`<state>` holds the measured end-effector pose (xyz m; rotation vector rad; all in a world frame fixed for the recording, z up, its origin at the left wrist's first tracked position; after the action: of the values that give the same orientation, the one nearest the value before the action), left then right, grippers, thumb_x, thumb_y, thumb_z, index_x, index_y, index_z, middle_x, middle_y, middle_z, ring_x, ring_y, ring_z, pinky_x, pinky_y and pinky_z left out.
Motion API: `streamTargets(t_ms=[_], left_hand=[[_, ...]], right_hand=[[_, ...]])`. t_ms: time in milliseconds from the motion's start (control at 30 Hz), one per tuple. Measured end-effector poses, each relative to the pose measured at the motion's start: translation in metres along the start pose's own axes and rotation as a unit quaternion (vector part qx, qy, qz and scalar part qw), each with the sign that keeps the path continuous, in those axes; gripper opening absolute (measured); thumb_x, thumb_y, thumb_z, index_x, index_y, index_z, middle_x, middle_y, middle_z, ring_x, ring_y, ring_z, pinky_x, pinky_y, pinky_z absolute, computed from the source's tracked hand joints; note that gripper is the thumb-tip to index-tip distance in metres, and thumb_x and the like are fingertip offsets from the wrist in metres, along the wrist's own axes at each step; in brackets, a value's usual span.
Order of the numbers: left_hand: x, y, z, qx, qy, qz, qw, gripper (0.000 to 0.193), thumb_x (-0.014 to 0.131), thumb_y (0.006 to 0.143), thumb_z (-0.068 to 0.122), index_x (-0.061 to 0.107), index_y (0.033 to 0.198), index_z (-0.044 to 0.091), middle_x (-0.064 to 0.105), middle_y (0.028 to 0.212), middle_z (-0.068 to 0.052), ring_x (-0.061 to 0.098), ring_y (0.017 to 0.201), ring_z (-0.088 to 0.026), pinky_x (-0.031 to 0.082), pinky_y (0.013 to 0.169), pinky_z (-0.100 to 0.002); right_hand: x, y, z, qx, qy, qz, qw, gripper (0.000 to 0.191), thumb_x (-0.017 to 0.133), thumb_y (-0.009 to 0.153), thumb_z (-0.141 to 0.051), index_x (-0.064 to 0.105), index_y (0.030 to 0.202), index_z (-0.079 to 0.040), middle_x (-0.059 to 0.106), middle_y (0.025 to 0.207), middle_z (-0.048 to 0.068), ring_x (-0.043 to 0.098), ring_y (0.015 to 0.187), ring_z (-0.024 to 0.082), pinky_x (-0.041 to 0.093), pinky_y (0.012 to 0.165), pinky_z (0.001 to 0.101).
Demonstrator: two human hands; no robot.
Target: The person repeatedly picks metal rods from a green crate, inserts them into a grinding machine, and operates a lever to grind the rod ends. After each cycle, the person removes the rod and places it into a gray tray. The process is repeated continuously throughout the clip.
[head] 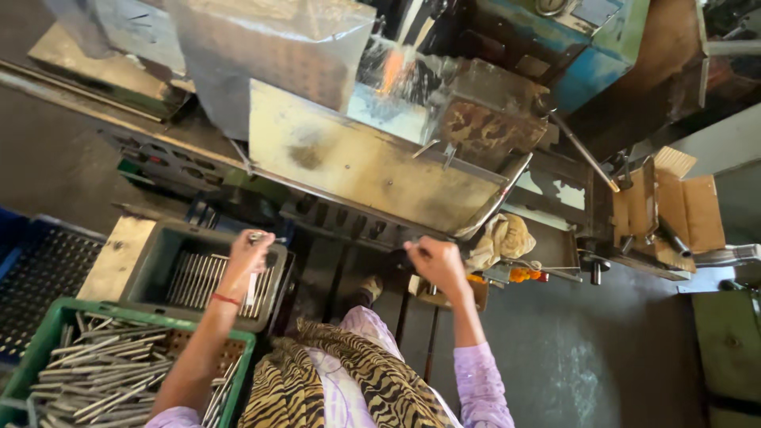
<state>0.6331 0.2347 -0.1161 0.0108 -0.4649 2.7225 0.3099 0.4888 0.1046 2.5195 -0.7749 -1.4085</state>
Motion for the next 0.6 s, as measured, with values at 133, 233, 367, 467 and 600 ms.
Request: streamTargets(t_ms=[133,233,367,467,600], left_hand=[[0.029,0.031,0.074,0.251,0.446,0.038,0.858,0.028,0.078,0.095,0.029,0.060,0.110,0.012,0.067,0.078,-0.010,0.062,0.069,-0.030,0.049,0.060,-0.043],[0.096,0.062,0.116,0.275,0.509,0.004,0.815,0.035,0.076,0.091,0.035,0.060,0.111,0.011,0.072,0.084,-0.016,0.068,0.077,-0.038,0.051,0.066,-0.049],[0.223,0.097,0.192,0.340,0.296,-0.153,0.880,0.035,0.078,0.090,0.032,0.061,0.110,0.008,0.065,0.080,-0.013,0.060,0.067,-0.026,0.049,0.058,-0.039],[0.315,0.141,0.201,0.135,0.154,-0.288,0.935,0.027,0.075,0.091,0.030,0.062,0.105,0.011,0.053,0.070,0.003,0.045,0.053,-0.007,0.038,0.043,-0.029],[0.416,0.202,0.240,0.099,-0.111,-0.343,0.927,0.014,0.070,0.097,0.021,0.067,0.108,0.011,0.051,0.071,0.005,0.041,0.055,-0.003,0.034,0.047,-0.024]], right_hand=[[-0.060,0.041,0.073,0.051,-0.023,0.054,0.997,0.036,0.078,0.091,-0.029,0.063,0.070,-0.004,0.060,0.056,0.011,0.055,0.045,0.022,0.044,0.047,0.0374],[-0.109,0.075,0.128,0.070,-0.051,0.098,0.991,0.036,0.078,0.095,-0.026,0.063,0.074,0.000,0.059,0.061,0.016,0.047,0.049,0.022,0.045,0.051,0.0358],[-0.170,0.113,0.220,0.124,-0.045,0.143,0.981,0.035,0.076,0.098,-0.028,0.067,0.083,0.002,0.061,0.064,0.016,0.049,0.055,0.020,0.044,0.055,0.0356],[-0.223,0.137,0.286,0.116,-0.079,0.197,0.970,0.034,0.074,0.103,-0.027,0.069,0.088,0.003,0.067,0.075,0.016,0.060,0.063,0.018,0.049,0.064,0.0334],[-0.292,0.153,0.392,0.269,-0.184,0.236,0.915,0.041,0.075,0.099,-0.043,0.075,0.093,-0.002,0.070,0.080,0.020,0.069,0.074,0.035,0.052,0.071,0.0459]])
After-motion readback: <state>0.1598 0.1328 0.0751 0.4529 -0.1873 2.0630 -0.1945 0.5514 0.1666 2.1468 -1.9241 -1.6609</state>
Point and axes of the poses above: each hand's wrist, its own y-axis towards the middle knuckle, its own x-axis out of the palm, z = x × y, the point moved 10 cm from there along y, towards the middle knuckle
